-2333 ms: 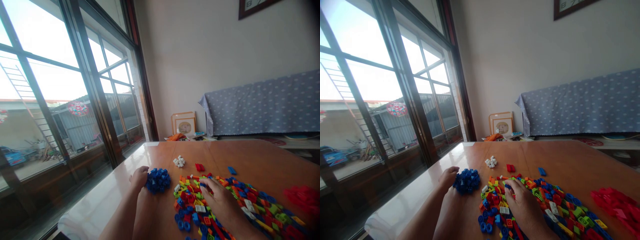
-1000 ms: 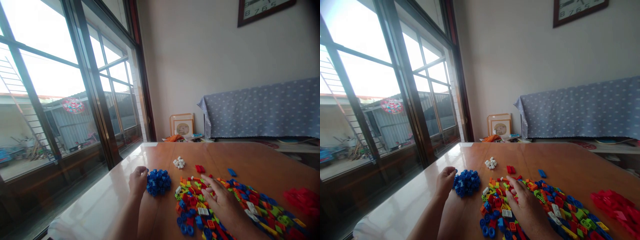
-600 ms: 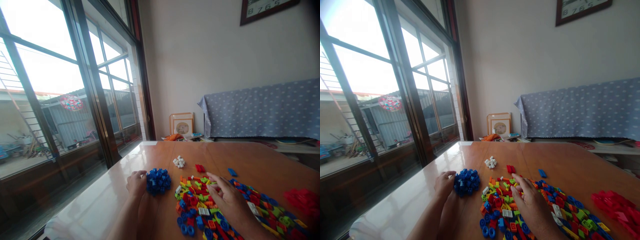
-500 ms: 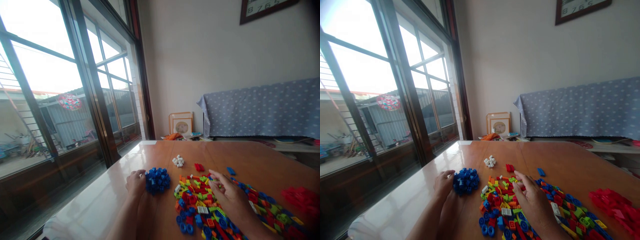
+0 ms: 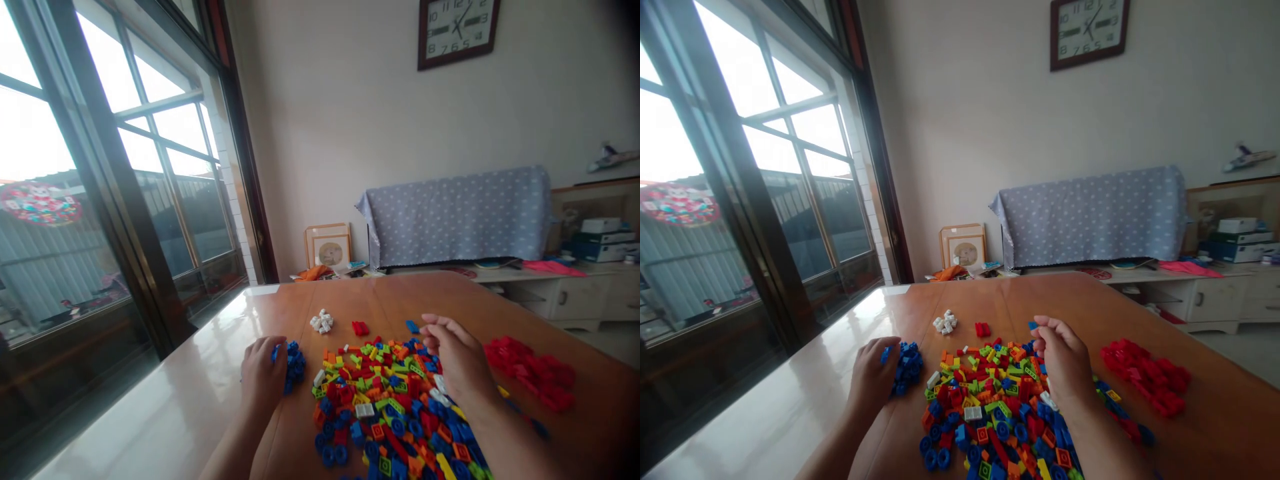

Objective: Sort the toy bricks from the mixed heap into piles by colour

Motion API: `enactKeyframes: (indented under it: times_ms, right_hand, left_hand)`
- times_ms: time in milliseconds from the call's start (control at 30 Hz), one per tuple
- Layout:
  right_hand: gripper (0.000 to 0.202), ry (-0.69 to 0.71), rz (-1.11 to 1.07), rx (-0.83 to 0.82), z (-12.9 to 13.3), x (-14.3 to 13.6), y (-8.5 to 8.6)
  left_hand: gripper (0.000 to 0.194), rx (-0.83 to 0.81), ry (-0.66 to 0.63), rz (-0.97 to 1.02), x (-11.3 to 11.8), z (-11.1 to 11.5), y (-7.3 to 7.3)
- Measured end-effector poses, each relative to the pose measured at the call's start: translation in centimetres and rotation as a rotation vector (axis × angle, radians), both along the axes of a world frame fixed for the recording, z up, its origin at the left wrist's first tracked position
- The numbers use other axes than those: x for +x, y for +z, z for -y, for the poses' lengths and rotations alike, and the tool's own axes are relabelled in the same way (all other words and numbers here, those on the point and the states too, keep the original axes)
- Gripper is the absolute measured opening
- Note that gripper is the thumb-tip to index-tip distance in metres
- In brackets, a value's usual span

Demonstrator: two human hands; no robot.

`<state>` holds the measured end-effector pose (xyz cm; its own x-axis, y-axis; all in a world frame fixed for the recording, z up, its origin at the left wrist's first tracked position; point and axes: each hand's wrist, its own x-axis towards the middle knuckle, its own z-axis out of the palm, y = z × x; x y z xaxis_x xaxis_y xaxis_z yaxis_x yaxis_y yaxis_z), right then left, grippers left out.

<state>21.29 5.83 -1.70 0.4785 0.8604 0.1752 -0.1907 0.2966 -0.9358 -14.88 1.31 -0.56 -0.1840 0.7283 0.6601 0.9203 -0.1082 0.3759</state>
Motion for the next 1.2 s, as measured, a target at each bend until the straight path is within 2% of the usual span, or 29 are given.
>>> enactKeyframes:
  times_ms: [133, 233, 333, 433, 533, 700, 800, 900, 967, 1100, 1200]
  right_hand:
    - [0.027, -0.035, -0.141, 0.014, -0.8, 1.4, -0.2]
    - [0.025, -0.048, -0.189, 0.035, -1.4, 2.2, -0.5]
    - [0.024, -0.061, -0.201, 0.044, -1.6, 2.5, -0.6]
    - [0.023, -0.059, -0.193, 0.054, -1.6, 2.4, -0.5]
    - [0.023, -0.047, -0.181, 0.049, -1.4, 2.3, -0.2]
    - [0.026, 0.045, -0.108, -0.027, -0.7, 1.7, 0.2]
    - [0.026, 0.15, 0.06, -0.111, -0.2, 0.8, 0.2]
    - [0.027, 0.209, 0.355, -0.154, 0.2, -0.4, -0.2]
    - [0.025, 0.246, 0.614, -0.11, 0.6, -1.4, -0.4]
    - [0.021, 0.358, 1.129, 0.078, 2.0, -3.4, -0.6]
    - [0.018, 0.436, 1.346, 0.107, 2.8, -4.3, -0.9]
  left_hand:
    - [0.027, -0.145, -0.287, 0.013, 3.8, 0.2, 1.6]
    - [0.027, -0.247, -0.379, 0.026, 6.0, 0.1, 2.3]
    - [0.028, -0.331, -0.412, 0.063, 7.9, -0.7, 2.3]
    - [0.03, -0.369, -0.376, 0.156, 9.4, -2.0, 1.5]
    - [0.03, -0.36, -0.331, 0.228, 10.2, -3.2, 0.0]
    - [0.03, -0.352, -0.317, 0.207, 9.7, -3.6, -2.3]
    - [0.028, -0.386, -0.357, 0.132, 9.4, -3.0, -2.5]
    - [0.024, -0.41, -0.412, 0.032, 9.8, -2.3, -2.0]
    - [0.022, -0.427, -0.436, -0.031, 10.2, -1.9, -1.7]
    - [0.021, -0.461, -0.481, -0.11, 10.8, -1.6, -1.4]
    - [0.022, -0.495, -0.508, -0.136, 10.7, -1.6, -1.3]
